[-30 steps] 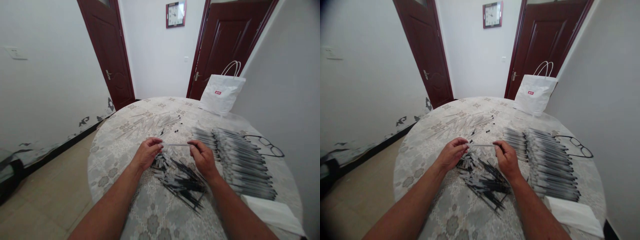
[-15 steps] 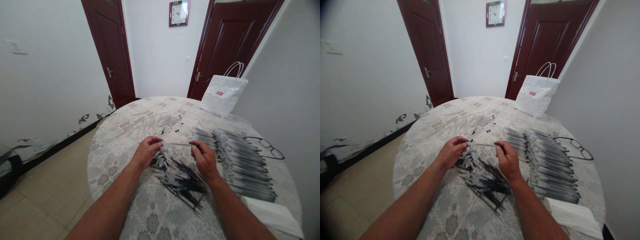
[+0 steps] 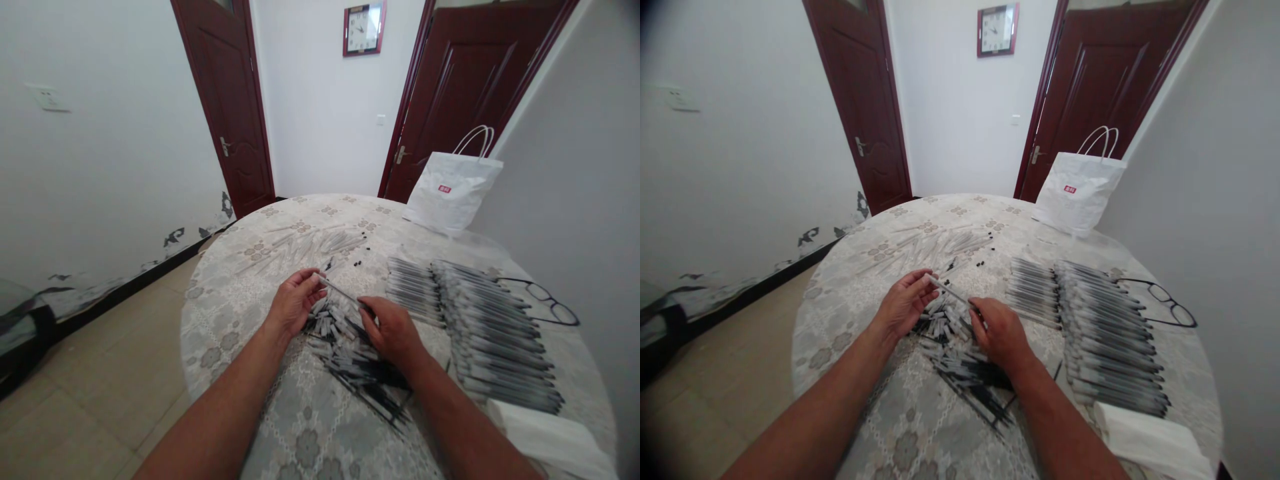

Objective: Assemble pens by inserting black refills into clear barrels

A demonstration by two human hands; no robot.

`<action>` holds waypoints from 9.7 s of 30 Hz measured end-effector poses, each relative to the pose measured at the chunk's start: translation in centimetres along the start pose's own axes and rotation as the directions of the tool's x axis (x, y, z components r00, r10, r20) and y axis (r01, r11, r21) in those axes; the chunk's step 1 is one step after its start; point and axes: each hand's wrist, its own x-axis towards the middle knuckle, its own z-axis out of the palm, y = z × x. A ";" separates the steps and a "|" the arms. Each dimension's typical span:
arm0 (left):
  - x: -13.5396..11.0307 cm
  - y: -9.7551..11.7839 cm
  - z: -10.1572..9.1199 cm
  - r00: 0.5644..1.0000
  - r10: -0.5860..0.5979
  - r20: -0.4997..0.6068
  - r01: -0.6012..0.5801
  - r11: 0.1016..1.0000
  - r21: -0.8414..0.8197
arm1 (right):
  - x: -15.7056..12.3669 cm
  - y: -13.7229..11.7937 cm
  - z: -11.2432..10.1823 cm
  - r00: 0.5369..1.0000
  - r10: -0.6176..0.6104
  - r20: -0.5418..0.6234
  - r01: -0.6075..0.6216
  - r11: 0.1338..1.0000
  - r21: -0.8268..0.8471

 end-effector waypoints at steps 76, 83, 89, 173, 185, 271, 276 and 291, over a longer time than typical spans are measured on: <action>-1.8 -1.0 1.8 0.956 0.046 0.290 -0.229 0.732 0.641 | 1.5 1.5 -4.1 0.866 0.498 -0.050 -0.430 0.790 0.438; -0.4 -0.7 0.2 0.972 0.179 0.151 -0.233 0.680 0.696 | 0.3 7.3 -5.2 0.938 0.345 0.047 -0.278 0.822 -0.497; -0.1 -0.9 -0.4 0.965 0.220 0.145 -0.250 0.594 0.765 | 0.6 7.3 -2.9 0.814 0.554 0.177 -0.294 0.655 -0.696; 1.1 -1.3 -1.5 0.860 0.328 0.391 -0.419 0.015 0.908 | -7.8 -1.5 -8.0 0.574 0.763 0.296 -0.408 0.580 -0.705; 1.2 -1.5 -1.8 0.837 0.334 0.433 -0.456 -0.012 0.890 | -8.3 -0.1 -7.0 0.682 0.645 0.345 -0.403 0.725 -0.558; -0.7 4.3 -5.3 0.960 0.194 0.204 -0.214 0.030 0.976 | 0.7 3.3 1.3 0.847 0.528 -0.058 -0.448 0.768 0.457; -1.9 2.2 -5.4 0.957 0.218 0.191 -0.191 -0.023 0.981 | 0.3 3.5 1.7 0.879 0.462 -0.113 -0.399 0.846 0.354; 4.3 4.0 -8.7 0.878 0.476 -0.052 0.157 -0.184 0.970 | 0.0 4.0 2.5 0.910 0.392 -0.139 -0.354 0.905 0.234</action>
